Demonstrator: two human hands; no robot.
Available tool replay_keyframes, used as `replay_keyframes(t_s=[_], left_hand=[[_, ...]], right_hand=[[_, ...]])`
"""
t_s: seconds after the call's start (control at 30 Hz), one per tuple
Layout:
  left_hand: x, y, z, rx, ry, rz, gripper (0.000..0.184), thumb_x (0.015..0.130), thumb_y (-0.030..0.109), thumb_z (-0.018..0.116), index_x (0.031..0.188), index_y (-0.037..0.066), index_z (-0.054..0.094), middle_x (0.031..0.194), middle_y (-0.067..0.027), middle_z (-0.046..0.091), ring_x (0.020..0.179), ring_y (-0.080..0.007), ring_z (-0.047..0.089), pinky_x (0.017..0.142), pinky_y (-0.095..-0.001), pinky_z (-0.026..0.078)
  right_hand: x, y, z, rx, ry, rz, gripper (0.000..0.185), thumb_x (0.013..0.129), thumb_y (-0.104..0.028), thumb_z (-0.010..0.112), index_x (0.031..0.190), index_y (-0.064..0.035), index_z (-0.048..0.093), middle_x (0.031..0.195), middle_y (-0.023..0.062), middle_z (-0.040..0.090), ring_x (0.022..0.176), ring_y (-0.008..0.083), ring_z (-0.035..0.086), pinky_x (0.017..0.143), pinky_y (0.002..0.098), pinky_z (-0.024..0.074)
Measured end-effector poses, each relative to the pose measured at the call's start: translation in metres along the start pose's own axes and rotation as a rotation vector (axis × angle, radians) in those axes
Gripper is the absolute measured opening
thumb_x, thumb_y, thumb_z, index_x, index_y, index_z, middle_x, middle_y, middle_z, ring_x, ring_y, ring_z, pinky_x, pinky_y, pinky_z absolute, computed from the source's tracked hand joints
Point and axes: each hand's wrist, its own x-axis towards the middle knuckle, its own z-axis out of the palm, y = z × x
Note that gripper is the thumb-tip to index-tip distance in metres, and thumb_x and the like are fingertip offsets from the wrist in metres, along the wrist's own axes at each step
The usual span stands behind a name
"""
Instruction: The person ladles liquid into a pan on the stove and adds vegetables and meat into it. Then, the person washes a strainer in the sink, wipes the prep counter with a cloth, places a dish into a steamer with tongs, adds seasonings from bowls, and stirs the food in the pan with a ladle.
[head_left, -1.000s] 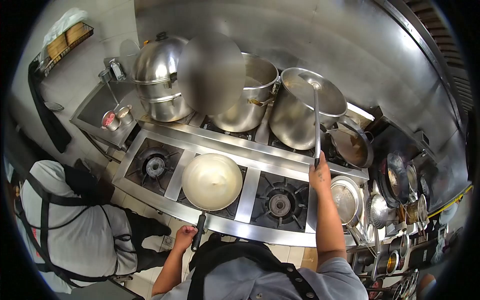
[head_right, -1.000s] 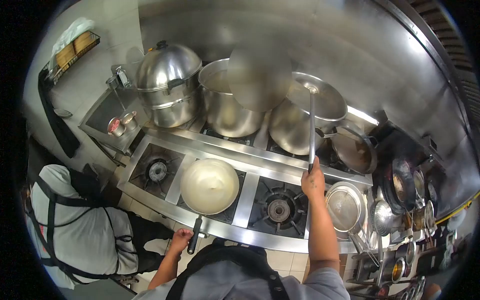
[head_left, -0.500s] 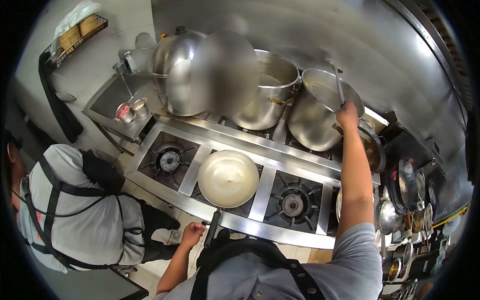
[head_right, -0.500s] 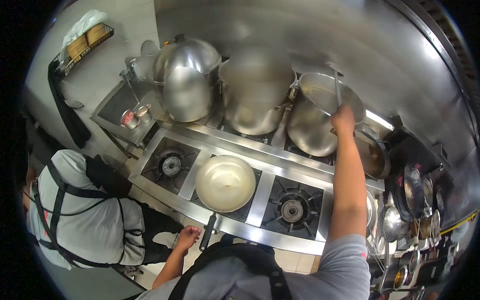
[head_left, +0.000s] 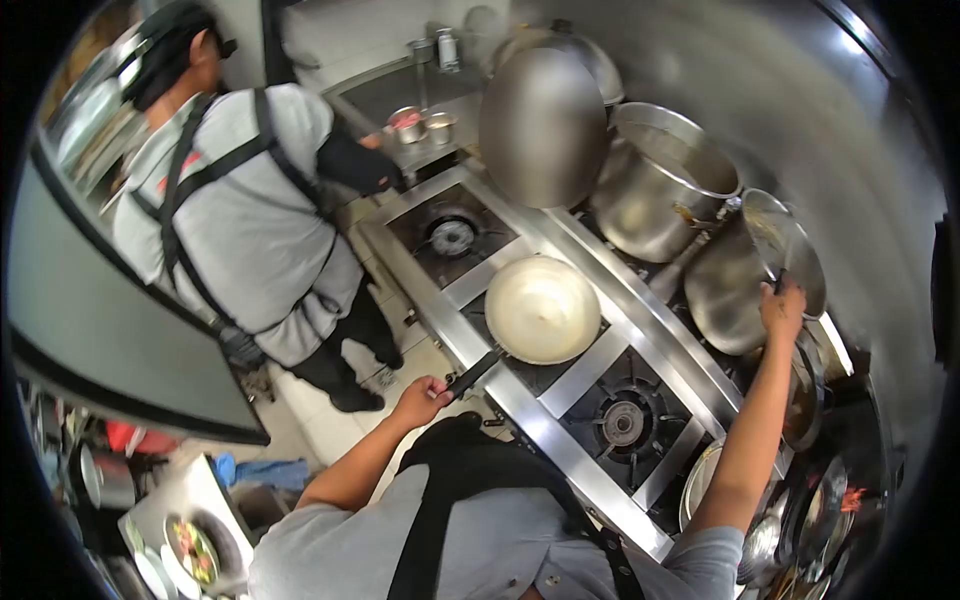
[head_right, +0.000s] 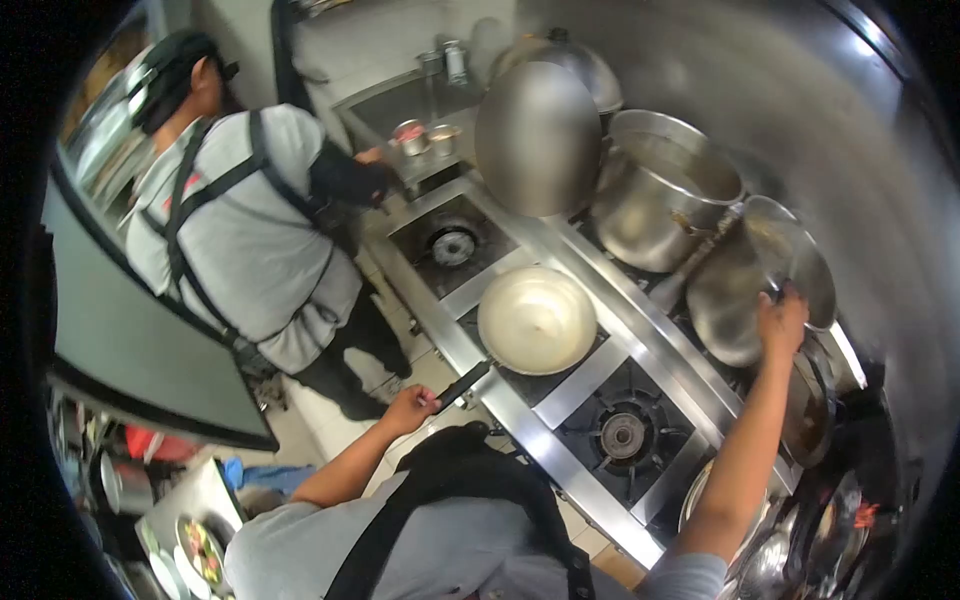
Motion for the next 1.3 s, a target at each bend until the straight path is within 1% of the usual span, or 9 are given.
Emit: replay_keyframes(t_s=[0.1,0.3,0.43,0.63,0.9,1.13,1.2,1.23,1.3], left_hand=[[-0.022,0.021,-0.004,0.132,0.111,-0.007,0.03,0.077,0.029,0.072,0.089,0.002,0.061,0.086,-0.0114,0.059,0.078,-0.0213,0.059,0.072,-0.033,0.048],[-0.039,0.039,-0.001,0.143,0.258,0.104,0.033,0.077,0.028,0.072,0.096,0.004,0.06,0.095,-0.0138,0.053,0.083,-0.024,0.057,0.076,-0.0339,0.048],[-0.051,0.047,0.004,0.116,0.245,0.105,0.029,0.074,0.024,0.071,0.092,0.003,0.061,0.099,-0.0182,0.055,0.096,-0.0349,0.053,0.086,-0.0376,0.044],[-0.086,0.041,0.006,0.158,0.176,0.036,0.029,0.075,0.028,0.068,0.09,0.005,0.061,0.097,-0.0182,0.056,0.099,-0.0353,0.053,0.085,-0.0399,0.044],[-0.133,0.003,0.0,0.039,0.28,-0.098,0.037,0.074,0.033,0.07,0.091,0.002,0.059,0.096,-0.0175,0.06,0.094,-0.0324,0.057,0.081,-0.0396,0.046],[-0.197,-0.066,-0.023,-0.261,0.71,-0.281,0.038,0.074,0.034,0.071,0.091,0.002,0.057,0.083,-0.0108,0.06,0.078,-0.0261,0.059,0.07,-0.0349,0.048],[-0.223,-0.104,-0.042,-0.556,0.992,-0.312,0.038,0.075,0.037,0.07,0.091,0.006,0.056,0.083,-0.0065,0.06,0.077,-0.0212,0.059,0.065,-0.0338,0.048],[-0.265,-0.085,-0.083,-0.829,0.856,-0.415,0.039,0.079,0.037,0.067,0.101,0.007,0.056,0.088,-0.0044,0.058,0.081,-0.0179,0.058,0.07,-0.0323,0.049],[-0.312,-0.117,-0.115,-1.167,1.287,-0.264,0.047,0.085,0.047,0.058,0.11,0.008,0.052,0.096,-0.0088,0.057,0.081,-0.0189,0.058,0.063,-0.0356,0.05]], right_hand=[[-0.018,0.01,-0.005,0.51,-0.017,-0.051,0.05,0.079,-0.028,0.07,0.118,0.0004,0.056,0.11,0.0185,0.057,0.101,0.0308,0.057,0.09,0.0365,0.0436],[-0.132,-0.02,-0.067,0.702,0.002,-0.185,0.044,0.082,-0.02,0.067,0.118,0.0007,0.055,0.109,0.015,0.058,0.101,0.0247,0.055,0.085,0.0328,0.042],[-0.206,-0.034,-0.048,0.757,-0.349,-0.207,0.043,0.08,-0.018,0.067,0.116,0.0015,0.056,0.111,0.0167,0.059,0.1,0.0265,0.056,0.088,0.0358,0.0422],[-0.25,-0.064,-0.037,0.991,-0.755,-0.159,0.038,0.081,-0.01,0.064,0.115,0.005,0.055,0.107,0.0146,0.059,0.097,0.0217,0.056,0.088,0.0314,0.0437],[-0.256,-0.126,-0.061,1.007,-0.786,-0.462,0.039,0.081,-0.013,0.064,0.115,0.0037,0.055,0.103,0.011,0.061,0.092,0.0188,0.055,0.085,0.0323,0.0437],[-0.299,-0.21,-0.069,1.033,-1.053,-0.768,0.043,0.081,-0.016,0.067,0.117,0.0026,0.053,0.103,0.0103,0.06,0.091,0.0176,0.054,0.084,0.0314,0.0426],[-0.319,-0.238,-0.075,1.062,-1.134,-0.87,0.043,0.081,-0.015,0.067,0.118,0.0027,0.053,0.103,0.0105,0.06,0.091,0.0178,0.054,0.084,0.0312,0.0429],[-0.329,-0.251,-0.078,1.076,-1.172,-0.913,0.044,0.08,-0.015,0.067,0.118,0.0028,0.053,0.103,0.0106,0.06,0.091,0.0178,0.054,0.084,0.0311,0.043],[-0.355,-0.278,-0.092,1.1,-1.251,-0.987,0.042,0.079,-0.013,0.068,0.116,0.0027,0.055,0.103,0.0121,0.06,0.09,0.0188,0.055,0.082,0.0314,0.0446]])
